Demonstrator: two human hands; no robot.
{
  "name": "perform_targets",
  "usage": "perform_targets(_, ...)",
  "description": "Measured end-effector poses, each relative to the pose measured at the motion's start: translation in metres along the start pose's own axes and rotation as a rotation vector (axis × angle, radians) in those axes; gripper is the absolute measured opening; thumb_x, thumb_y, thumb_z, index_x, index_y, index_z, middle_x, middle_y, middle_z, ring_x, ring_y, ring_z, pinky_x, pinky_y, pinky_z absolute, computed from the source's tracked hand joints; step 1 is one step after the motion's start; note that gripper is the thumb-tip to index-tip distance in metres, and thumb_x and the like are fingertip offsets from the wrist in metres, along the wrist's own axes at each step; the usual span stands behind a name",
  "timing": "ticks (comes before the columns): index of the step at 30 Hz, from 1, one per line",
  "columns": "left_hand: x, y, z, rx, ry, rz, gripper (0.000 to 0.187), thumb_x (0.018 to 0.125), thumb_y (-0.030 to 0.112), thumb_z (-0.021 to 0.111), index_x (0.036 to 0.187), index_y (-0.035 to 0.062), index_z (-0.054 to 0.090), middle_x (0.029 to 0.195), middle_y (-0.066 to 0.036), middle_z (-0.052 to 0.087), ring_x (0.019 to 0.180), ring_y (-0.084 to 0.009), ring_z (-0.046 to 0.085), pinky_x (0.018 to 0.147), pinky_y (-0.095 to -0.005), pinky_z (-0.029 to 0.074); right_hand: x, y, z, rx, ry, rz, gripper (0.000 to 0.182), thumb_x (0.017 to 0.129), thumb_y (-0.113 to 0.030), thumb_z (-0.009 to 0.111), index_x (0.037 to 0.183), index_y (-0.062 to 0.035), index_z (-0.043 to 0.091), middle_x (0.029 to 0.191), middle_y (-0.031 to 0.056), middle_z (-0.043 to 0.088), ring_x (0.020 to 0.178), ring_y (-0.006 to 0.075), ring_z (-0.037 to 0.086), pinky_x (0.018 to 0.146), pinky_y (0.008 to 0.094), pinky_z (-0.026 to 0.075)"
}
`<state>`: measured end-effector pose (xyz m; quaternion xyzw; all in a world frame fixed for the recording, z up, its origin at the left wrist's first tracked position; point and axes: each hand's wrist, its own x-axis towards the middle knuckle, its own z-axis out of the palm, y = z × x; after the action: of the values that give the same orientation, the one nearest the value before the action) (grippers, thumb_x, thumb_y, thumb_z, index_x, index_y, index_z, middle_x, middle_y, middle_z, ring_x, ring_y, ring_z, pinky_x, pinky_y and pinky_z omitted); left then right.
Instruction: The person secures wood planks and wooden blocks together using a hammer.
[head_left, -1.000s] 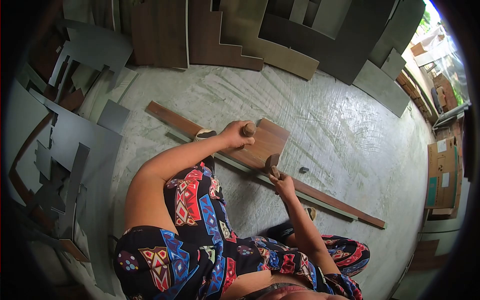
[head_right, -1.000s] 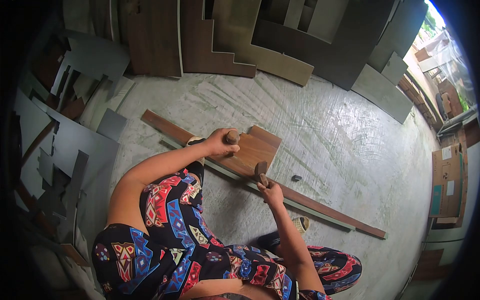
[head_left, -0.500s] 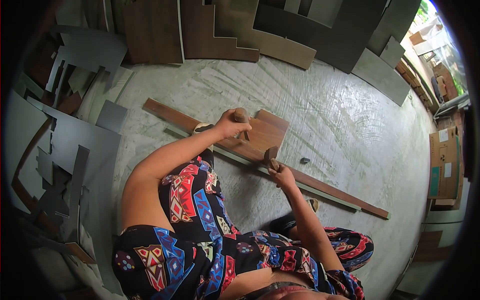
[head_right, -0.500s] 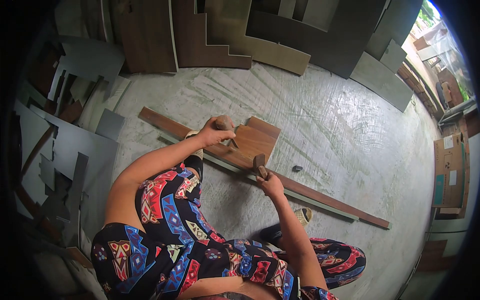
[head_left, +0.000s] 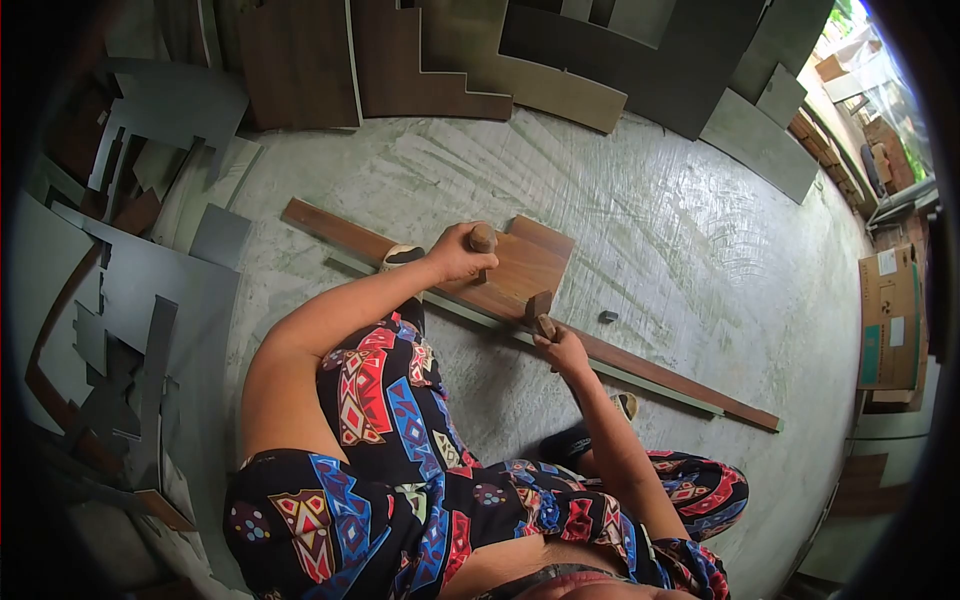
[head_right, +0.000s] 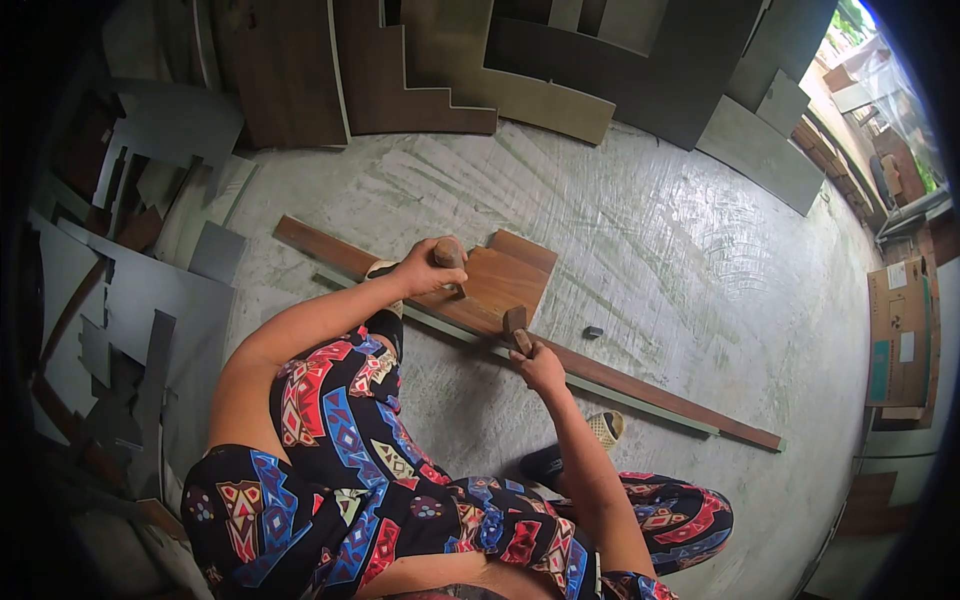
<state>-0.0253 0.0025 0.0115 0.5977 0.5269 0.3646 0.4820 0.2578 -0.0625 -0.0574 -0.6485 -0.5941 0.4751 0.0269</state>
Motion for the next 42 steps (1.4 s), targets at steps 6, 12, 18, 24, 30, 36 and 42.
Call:
perform_targets(6,-0.003,0.009,0.005,0.113,-0.025,0.066,0.023,0.069,0.016,0.070,0.084,0.0060,0.056,0.071,-0.001,0.057,0.068,-0.0095,0.054,0.067,-0.0266,0.047,-0.007,-0.005,-0.001,0.054,0.004,0.023,0.045,0.077,-0.042,0.065,0.094,0.0002,0.060,0.074,0.0149,0.063,0.063,0.0247,0.063,0.062,0.0362,0.048)
perform_targets(12,0.001,0.007,0.009,0.172,-0.006,0.068,0.023,0.067,0.017,0.069,0.081,0.0058,0.055,0.071,-0.002,0.056,0.067,-0.0100,0.053,0.067,-0.0275,0.046,-0.016,-0.030,-0.015,0.331,0.039,0.005,0.043,0.082,-0.040,0.063,0.083,0.0028,0.059,0.061,0.0051,0.054,0.050,0.0132,0.051,0.044,0.0287,0.041)
perform_targets(18,0.002,0.018,0.013,0.149,-0.034,0.027,0.021,0.068,0.016,0.068,0.080,0.0057,0.054,0.065,-0.001,0.055,0.062,-0.0103,0.052,0.061,-0.0274,0.045,-0.062,-0.128,-0.070,0.625,0.060,-0.307,0.036,0.091,-0.036,0.053,0.081,-0.0021,0.054,0.058,-0.0006,0.046,0.049,0.0072,0.044,0.044,0.0237,0.035)
perform_targets(24,0.001,0.011,0.014,0.092,-0.095,0.066,0.022,0.069,0.013,0.066,0.087,0.0059,0.056,0.067,-0.001,0.057,0.061,-0.0102,0.052,0.059,-0.0277,0.045,-0.075,-0.156,-0.065,0.592,0.013,-0.432,0.034,0.092,-0.037,0.051,0.085,-0.0034,0.053,0.059,-0.0011,0.047,0.050,0.0058,0.045,0.045,0.0225,0.036)
perform_targets(30,0.002,0.015,0.013,0.187,-0.132,0.060,0.033,0.069,0.009,0.069,0.099,0.0068,0.058,0.081,-0.002,0.063,0.074,-0.0110,0.057,0.069,-0.0279,0.047,-0.082,-0.154,-0.064,0.525,0.014,-0.441,0.038,0.091,-0.039,0.053,0.082,-0.0022,0.054,0.059,-0.0004,0.048,0.051,0.0064,0.044,0.046,0.0233,0.037)
perform_targets(36,0.008,-0.003,0.017,0.163,-0.151,0.087,0.049,0.066,0.009,0.074,0.111,0.0068,0.056,0.097,-0.005,0.065,0.088,-0.0130,0.059,0.081,-0.0287,0.047,-0.076,-0.149,-0.057,0.347,0.103,-0.499,0.038,0.091,-0.039,0.053,0.086,-0.0013,0.055,0.060,-0.0002,0.048,0.053,0.0067,0.044,0.047,0.0236,0.037)
perform_targets(42,0.003,0.002,0.014,0.179,-0.155,0.094,0.045,0.066,0.009,0.072,0.109,0.0075,0.056,0.093,-0.006,0.065,0.084,-0.0144,0.060,0.078,-0.0289,0.047,-0.090,-0.155,-0.064,0.559,0.005,-0.410,0.037,0.091,-0.038,0.052,0.090,-0.0008,0.056,0.061,-0.0002,0.049,0.053,0.0071,0.045,0.048,0.0242,0.038)
